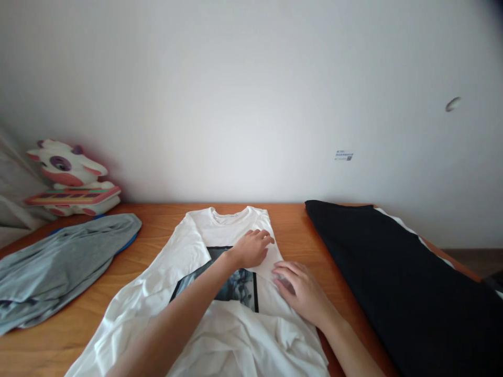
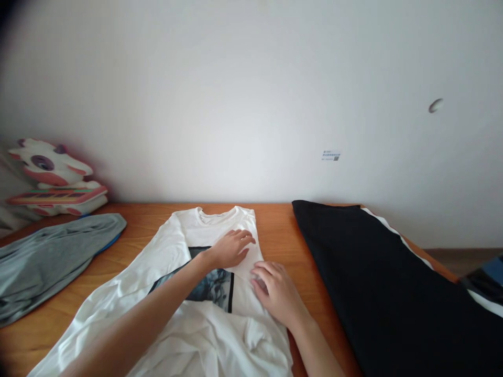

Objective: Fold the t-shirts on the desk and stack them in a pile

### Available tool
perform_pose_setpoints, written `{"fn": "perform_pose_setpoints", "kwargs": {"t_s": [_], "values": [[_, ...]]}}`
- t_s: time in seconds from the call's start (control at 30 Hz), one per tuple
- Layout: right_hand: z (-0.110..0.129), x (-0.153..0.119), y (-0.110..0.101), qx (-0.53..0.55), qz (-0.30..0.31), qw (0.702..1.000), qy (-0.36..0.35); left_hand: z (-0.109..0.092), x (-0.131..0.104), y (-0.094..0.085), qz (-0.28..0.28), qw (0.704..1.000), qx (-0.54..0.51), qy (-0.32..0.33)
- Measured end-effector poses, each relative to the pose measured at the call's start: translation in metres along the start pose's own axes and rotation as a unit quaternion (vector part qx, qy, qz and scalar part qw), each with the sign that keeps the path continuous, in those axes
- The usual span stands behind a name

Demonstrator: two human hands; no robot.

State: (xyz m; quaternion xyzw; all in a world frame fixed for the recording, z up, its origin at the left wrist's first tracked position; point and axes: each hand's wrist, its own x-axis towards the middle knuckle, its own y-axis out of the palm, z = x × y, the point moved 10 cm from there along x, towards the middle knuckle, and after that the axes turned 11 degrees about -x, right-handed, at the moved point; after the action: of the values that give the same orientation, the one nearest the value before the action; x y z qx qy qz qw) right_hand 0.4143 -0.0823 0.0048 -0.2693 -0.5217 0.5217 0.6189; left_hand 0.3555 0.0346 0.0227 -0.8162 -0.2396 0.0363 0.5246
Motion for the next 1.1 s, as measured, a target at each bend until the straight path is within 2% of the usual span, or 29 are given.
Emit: {"fn": "perform_pose_setpoints", "kwargs": {"t_s": [0.07, 0.13, 0.23, 0.3, 0.4, 0.5, 0.57, 0.63, 0.73, 0.83, 0.93, 1.03, 1.1], "values": [[-0.002, 0.000, 0.001, 0.008, 0.002, 1.000, 0.008, -0.006, -0.043, -0.019, 0.025, 0.998, -0.051, 0.009], [-0.004, -0.001, 0.001, 0.015, 0.001, 1.000, 0.012, -0.003, -0.091, -0.042, 0.045, 0.995, -0.091, -0.012], [-0.007, -0.002, 0.002, 0.032, 0.000, 0.999, 0.021, 0.012, -0.167, -0.079, 0.045, 0.992, -0.085, -0.085], [-0.012, -0.003, 0.003, 0.048, -0.009, 0.998, 0.035, 0.023, -0.219, -0.097, 0.042, 0.988, -0.072, -0.133], [-0.020, -0.007, -0.006, 0.086, -0.056, 0.992, 0.074, 0.032, -0.288, -0.109, 0.033, 0.984, -0.064, -0.162], [-0.018, -0.017, -0.020, 0.136, -0.078, 0.982, 0.102, 0.035, -0.335, -0.107, 0.014, 0.985, -0.042, -0.164], [-0.005, -0.027, -0.026, 0.156, -0.041, 0.982, 0.094, 0.037, -0.351, -0.106, -0.012, 0.984, -0.023, -0.175], [0.013, -0.042, -0.030, 0.151, 0.016, 0.986, 0.068, 0.038, -0.357, -0.105, -0.036, 0.980, -0.016, -0.195], [0.035, -0.070, -0.027, 0.089, 0.105, 0.990, 0.019, 0.033, -0.352, -0.105, -0.038, 0.978, -0.045, -0.203], [0.038, -0.090, -0.014, 0.022, 0.170, 0.985, 0.013, 0.024, -0.344, -0.107, -0.022, 0.980, -0.084, -0.179], [0.035, -0.093, -0.010, 0.016, 0.174, 0.984, 0.039, 0.024, -0.340, -0.105, 0.017, 0.978, -0.100, -0.182], [0.030, -0.089, -0.022, 0.058, 0.153, 0.983, 0.082, 0.032, -0.343, -0.105, 0.050, 0.965, -0.089, -0.243], [0.018, -0.090, -0.034, 0.104, 0.138, 0.974, 0.148, 0.035, -0.349, -0.112, 0.051, 0.951, -0.094, -0.290]]}}
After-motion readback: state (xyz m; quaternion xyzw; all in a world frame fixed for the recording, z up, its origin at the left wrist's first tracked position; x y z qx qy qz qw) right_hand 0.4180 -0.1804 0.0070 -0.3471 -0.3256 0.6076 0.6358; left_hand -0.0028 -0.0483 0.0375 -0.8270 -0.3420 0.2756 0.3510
